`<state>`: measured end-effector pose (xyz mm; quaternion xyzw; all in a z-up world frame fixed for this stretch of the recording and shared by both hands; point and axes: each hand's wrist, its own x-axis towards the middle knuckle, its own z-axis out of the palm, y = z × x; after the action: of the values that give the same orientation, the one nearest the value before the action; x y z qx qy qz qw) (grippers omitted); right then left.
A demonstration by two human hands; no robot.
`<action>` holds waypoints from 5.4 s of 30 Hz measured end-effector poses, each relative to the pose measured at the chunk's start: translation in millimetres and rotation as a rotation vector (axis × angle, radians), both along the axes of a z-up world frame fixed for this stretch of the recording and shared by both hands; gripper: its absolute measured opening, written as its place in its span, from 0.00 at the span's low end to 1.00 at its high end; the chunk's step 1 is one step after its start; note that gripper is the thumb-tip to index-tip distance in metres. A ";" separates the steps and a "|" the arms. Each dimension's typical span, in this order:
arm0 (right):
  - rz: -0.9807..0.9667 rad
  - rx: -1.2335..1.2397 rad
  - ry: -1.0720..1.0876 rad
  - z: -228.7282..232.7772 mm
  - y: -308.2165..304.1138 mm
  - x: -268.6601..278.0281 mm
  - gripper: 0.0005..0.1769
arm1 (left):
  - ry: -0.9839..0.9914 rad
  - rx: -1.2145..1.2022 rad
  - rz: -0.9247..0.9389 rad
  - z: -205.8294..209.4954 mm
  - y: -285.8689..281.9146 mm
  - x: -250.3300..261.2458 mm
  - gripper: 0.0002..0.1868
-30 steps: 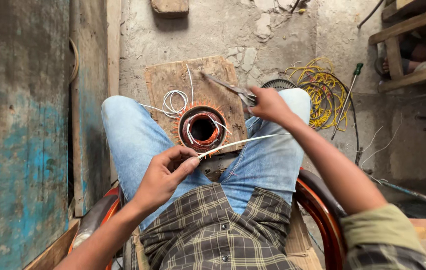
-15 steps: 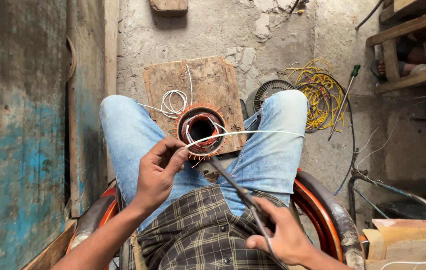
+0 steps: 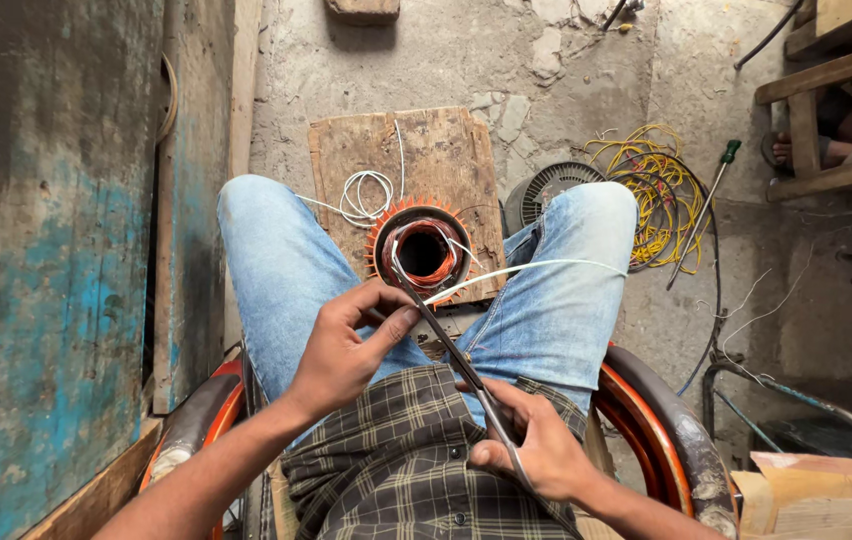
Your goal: The person winds white insulated wire around a copper-wound stator core resting on a wooden board. They repeatedly tie knots to secure the wire, trim excess with scissors, and continue wrapping the coil.
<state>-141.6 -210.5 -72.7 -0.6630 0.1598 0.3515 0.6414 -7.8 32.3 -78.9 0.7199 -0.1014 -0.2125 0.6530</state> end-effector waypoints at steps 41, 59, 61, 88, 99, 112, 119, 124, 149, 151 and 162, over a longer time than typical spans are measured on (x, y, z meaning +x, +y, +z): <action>0.363 -0.907 -1.045 -148.2 -53.3 229.3 0.40 | -0.282 1.343 -0.190 42.1 134.9 -17.0 0.12; 0.082 0.047 -0.176 -23.8 -45.0 67.9 0.16 | -0.341 -0.043 -0.235 13.0 -10.4 -17.2 0.08; -0.037 0.156 -0.070 -15.7 -36.7 63.5 0.15 | -0.335 -0.016 -0.213 11.6 -4.6 -19.3 0.08; -0.338 0.403 -0.534 -5.9 20.8 69.8 0.08 | 0.158 -0.348 -0.051 -22.1 11.5 -26.9 0.09; -0.322 0.274 -0.736 -11.9 19.7 70.2 0.09 | 0.185 -0.265 -0.124 -23.3 14.7 -24.6 0.12; -0.261 0.274 -0.745 -10.6 13.7 77.0 0.09 | 0.203 -0.246 -0.105 -29.4 12.5 -22.6 0.13; -0.268 0.220 -0.738 -10.7 16.2 76.4 0.08 | 0.160 -0.208 -0.123 -24.4 12.9 -21.4 0.12; -0.268 0.254 -0.756 -11.0 16.7 76.1 0.08 | 0.117 -0.188 -0.125 -22.9 11.1 -20.8 0.12; -0.180 0.186 -0.776 -8.7 14.2 73.8 0.09 | -0.151 -0.069 -0.143 -14.1 10.1 -13.8 0.09; -0.241 0.223 -0.743 -8.7 15.3 72.7 0.09 | -0.165 -0.064 -0.143 -13.3 9.8 -14.4 0.09; -0.223 0.233 -0.756 -11.0 15.0 75.2 0.08 | -0.201 -0.075 -0.144 -13.3 11.4 -12.4 0.09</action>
<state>-66.4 -195.5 -83.7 -0.6468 -0.0569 0.0272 0.7600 -20.3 43.7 -92.3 0.7034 -0.2257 -0.1818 0.6490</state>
